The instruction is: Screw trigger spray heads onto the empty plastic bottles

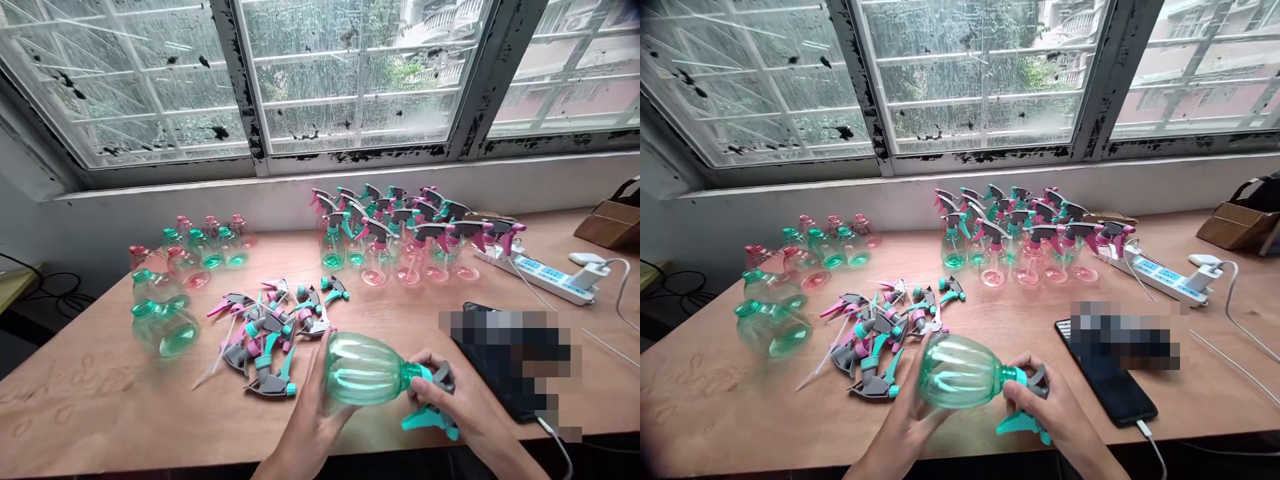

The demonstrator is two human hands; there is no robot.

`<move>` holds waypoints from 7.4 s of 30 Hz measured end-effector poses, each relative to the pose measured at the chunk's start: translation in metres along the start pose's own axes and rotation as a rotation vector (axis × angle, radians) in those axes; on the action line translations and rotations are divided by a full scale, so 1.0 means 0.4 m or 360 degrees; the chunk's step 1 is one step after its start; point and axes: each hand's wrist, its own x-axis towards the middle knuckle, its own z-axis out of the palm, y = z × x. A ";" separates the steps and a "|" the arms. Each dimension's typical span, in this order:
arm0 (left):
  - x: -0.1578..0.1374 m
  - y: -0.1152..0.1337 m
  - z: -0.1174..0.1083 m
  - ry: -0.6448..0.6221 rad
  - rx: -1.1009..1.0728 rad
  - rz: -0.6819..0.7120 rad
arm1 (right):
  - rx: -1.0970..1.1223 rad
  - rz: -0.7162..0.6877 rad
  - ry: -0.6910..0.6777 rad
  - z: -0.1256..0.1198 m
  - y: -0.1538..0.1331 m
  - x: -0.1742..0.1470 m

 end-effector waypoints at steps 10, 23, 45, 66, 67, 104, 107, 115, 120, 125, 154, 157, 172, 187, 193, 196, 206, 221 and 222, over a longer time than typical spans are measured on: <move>-0.027 -0.080 -0.070 0.0131 0.0359 0.0010 | 0.0087 0.0155 -0.0233 0.046 0.042 0.023; -0.030 -0.026 -0.055 0.0196 0.0079 -0.0063 | -0.0079 0.0020 -0.0126 0.070 0.042 0.012; -0.028 -0.035 -0.054 0.0108 0.0388 0.0157 | 0.0280 0.0039 -0.0197 0.059 0.041 0.027; -0.023 -0.029 -0.062 0.0072 0.0079 0.0091 | 0.0058 -0.0145 -0.0320 0.064 0.033 0.019; -0.019 -0.032 -0.063 0.0051 0.0038 0.0094 | 0.0070 -0.0148 -0.0301 0.065 0.033 0.020; -0.024 -0.076 -0.075 0.0081 0.0272 0.0172 | 0.0152 -0.0166 -0.0304 0.066 0.061 0.032; -0.020 -0.084 -0.078 0.0131 0.0180 0.0116 | 0.0080 -0.0163 -0.0331 0.064 0.066 0.033; -0.017 -0.071 -0.073 0.0119 0.0175 0.0238 | 0.0265 -0.0146 -0.0250 0.063 0.073 0.040; -0.019 -0.085 -0.080 0.0157 0.0228 0.0263 | 0.0124 -0.0181 -0.0347 0.058 0.076 0.037; -0.021 -0.073 -0.079 0.0133 0.0299 0.0180 | 0.0140 -0.0182 -0.0317 0.058 0.076 0.039; -0.020 -0.062 -0.070 0.0133 0.0227 0.0169 | 0.0108 -0.0134 -0.0270 0.063 0.051 0.031; -0.022 -0.065 -0.071 0.0167 0.0283 0.0242 | 0.0119 -0.0129 -0.0268 0.064 0.053 0.031; -0.023 -0.050 -0.071 0.0064 0.0412 0.0157 | 0.0133 -0.0122 -0.0279 0.062 0.045 0.026; -0.037 -0.042 -0.054 0.0207 0.0822 0.0396 | 0.0215 -0.0098 -0.0210 0.060 0.049 0.033; -0.039 -0.047 -0.046 0.0315 0.0818 0.0377 | 0.0139 -0.0156 -0.0246 0.054 0.059 0.031; -0.031 -0.039 -0.051 0.0301 0.0718 0.0341 | 0.0073 -0.0161 -0.0303 0.052 0.062 0.030; -0.027 -0.049 -0.056 0.0297 0.0600 0.0299 | 0.0036 -0.0169 -0.0299 0.052 0.055 0.031; -0.019 -0.048 -0.056 0.0361 0.0410 0.0453 | 0.0157 -0.0167 -0.0236 0.050 0.067 0.032; -0.019 -0.049 -0.055 0.0343 0.0351 0.0430 | 0.0128 -0.0170 -0.0246 0.051 0.064 0.030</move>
